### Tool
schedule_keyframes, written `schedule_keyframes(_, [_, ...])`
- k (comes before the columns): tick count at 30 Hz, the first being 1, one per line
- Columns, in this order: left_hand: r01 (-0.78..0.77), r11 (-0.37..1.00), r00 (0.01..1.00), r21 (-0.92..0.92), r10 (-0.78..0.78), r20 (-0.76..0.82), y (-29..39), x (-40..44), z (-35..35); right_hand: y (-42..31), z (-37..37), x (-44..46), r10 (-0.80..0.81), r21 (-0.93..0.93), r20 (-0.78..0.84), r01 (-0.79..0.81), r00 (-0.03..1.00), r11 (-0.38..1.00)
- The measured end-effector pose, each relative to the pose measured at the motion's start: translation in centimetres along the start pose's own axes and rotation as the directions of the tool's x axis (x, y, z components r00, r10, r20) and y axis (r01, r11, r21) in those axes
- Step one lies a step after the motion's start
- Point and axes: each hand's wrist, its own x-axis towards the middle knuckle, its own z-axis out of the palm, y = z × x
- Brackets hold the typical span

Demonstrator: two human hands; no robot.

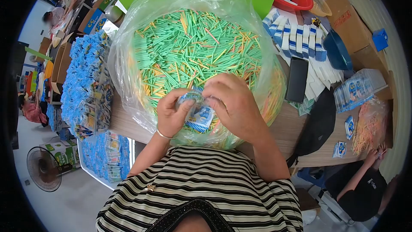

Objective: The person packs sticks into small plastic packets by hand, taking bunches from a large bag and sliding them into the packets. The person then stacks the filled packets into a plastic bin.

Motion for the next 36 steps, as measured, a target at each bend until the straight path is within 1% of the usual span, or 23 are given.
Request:
schedule_keyframes(2, [0.083, 0.987, 0.991, 0.136, -0.097, 0.096, -0.5, -0.4, -2.4, 0.5, -0.2, 0.1, 0.053, 0.037, -0.02, -0.052, 0.998, 0.998])
schedule_keyframes(3, [0.081, 0.988, 0.991, 0.133, -0.094, 0.098, -0.6, -0.2, -2.9, 0.9, -0.4, 0.1, 0.08, 0.055, -0.03, -0.078, 0.996, 0.995])
schedule_keyframes(4, [0.094, 0.99, 0.995, 0.108, -0.091, -0.031, -0.8, 0.2, -3.4, 1.9, -0.7, 0.4, 0.079, 0.051, -0.033, -0.077, 0.996, 0.996])
schedule_keyframes(5, [0.107, 0.991, 0.983, 0.081, -0.094, -0.158, -1.0, 0.5, -4.0, 3.3, -1.0, 0.9, 0.07, -0.155, -0.063, -0.079, 0.996, 0.985])
schedule_keyframes(6, [0.107, 0.991, 0.984, 0.079, -0.094, -0.153, -1.5, 0.9, -5.0, 4.5, -1.0, 1.4, 0.056, -0.354, -0.09, -0.085, 0.994, 0.931])
schedule_keyframes(8, [0.194, 0.951, 0.95, 0.24, -0.12, -0.29, -2.6, 1.9, -6.8, 6.7, -0.3, 2.3, 0.035, -0.413, -0.053, -0.054, 0.998, 0.909])
schedule_keyframes(9, [0.192, 0.952, 0.95, 0.239, -0.12, -0.289, -2.8, 2.2, -6.8, 7.6, 0.2, 2.7, 0.015, -0.464, -0.01, -0.018, 1.0, 0.886])
schedule_keyframes(10, [0.171, 0.944, 0.942, 0.283, -0.072, -0.328, -3.0, 2.5, -6.7, 8.3, 0.6, 3.2, -0.003, -0.511, 0.034, 0.02, 0.999, 0.859])
schedule_keyframes(12, [0.136, 0.919, 0.918, 0.371, 0.024, -0.397, -3.3, 2.9, -6.7, 9.0, 1.1, 3.9, 0.017, -0.532, 0.048, 0.011, 0.999, 0.847])
schedule_keyframes(13, [0.136, 0.92, 0.917, 0.369, 0.024, -0.397, -3.5, 2.9, -6.6, 9.3, 1.3, 4.3, 0.037, -0.553, 0.062, 0.003, 0.997, 0.833])
schedule_keyframes(16, [0.122, 0.842, 0.92, 0.526, 0.102, -0.377, -3.9, 2.5, -6.4, 10.0, 1.9, 4.5, 0.059, -0.597, 0.077, -0.001, 0.995, 0.802])
schedule_keyframes(23, [0.032, 0.826, 0.894, 0.562, 0.228, -0.386, -4.3, 1.8, -5.8, 11.6, 2.7, 3.8, 0.042, -0.635, 0.061, 0.006, 0.997, 0.772])
schedule_keyframes(25, [0.014, 0.821, 0.893, 0.571, 0.247, -0.377, -3.1, 1.9, -5.1, 11.8, 2.6, 3.4, 0.073, -0.539, 0.011, -0.056, 0.997, 0.84])
schedule_keyframes(27, [-0.048, 0.452, 0.862, 0.891, 0.469, -0.191, -0.9, 1.8, -4.1, 11.6, 2.1, 3.5, 0.086, -0.491, -0.017, -0.083, 0.996, 0.867])
schedule_keyframes(28, [-0.063, 0.219, 0.84, 0.974, 0.538, -0.067, -0.3, 1.9, -3.7, 11.1, 1.7, 3.7, 0.168, -0.358, -0.024, -0.165, 0.985, 0.919])
schedule_keyframes(29, [-0.065, 0.221, 0.837, 0.973, 0.543, -0.067, -0.3, 2.1, -3.4, 10.7, 1.2, 4.0, 0.248, -0.217, -0.019, -0.246, 0.969, 0.945])
schedule_keyframes(30, [-0.132, 0.319, 0.855, 0.939, 0.516, -0.055, -0.4, 2.3, -3.2, 10.4, 0.9, 4.1, 0.325, -0.072, -0.002, -0.325, 0.946, 0.943])
schedule_keyframes(31, [-0.193, 0.413, 0.87, 0.89, 0.491, -0.039, -0.5, 2.6, -2.9, 10.2, 0.7, 4.2, 0.322, -0.075, -0.004, -0.321, 0.947, 0.944])
schedule_keyframes(32, [-0.247, 0.503, 0.884, 0.828, 0.467, -0.019, -0.4, 3.0, -2.5, 10.1, 0.5, 4.4, 0.33, 0.108, 0.038, -0.332, 0.943, 0.937])
schedule_keyframes(33, [-0.248, 0.502, 0.882, 0.829, 0.47, -0.02, -0.1, 3.4, -1.9, 10.0, 0.4, 4.5, 0.33, 0.288, 0.082, -0.34, 0.94, 0.895])
schedule_keyframes(34, [-0.158, 0.704, 0.953, 0.693, 0.291, -0.079, 0.8, 4.1, -1.0, 9.8, 0.4, 4.6, 0.322, 0.457, 0.127, -0.343, 0.938, 0.82])
schedule_keyframes(35, [-0.031, 0.852, 0.991, 0.522, 0.095, -0.096, 1.2, 4.8, -0.2, 9.5, 0.3, 4.8, 0.317, 0.457, 0.13, -0.341, 0.939, 0.822])
schedule_keyframes(36, [-0.03, 0.852, 0.99, 0.523, 0.097, -0.101, 0.7, 5.8, 0.5, 9.1, 0.3, 4.9, 0.309, 0.485, 0.174, -0.355, 0.935, 0.799])
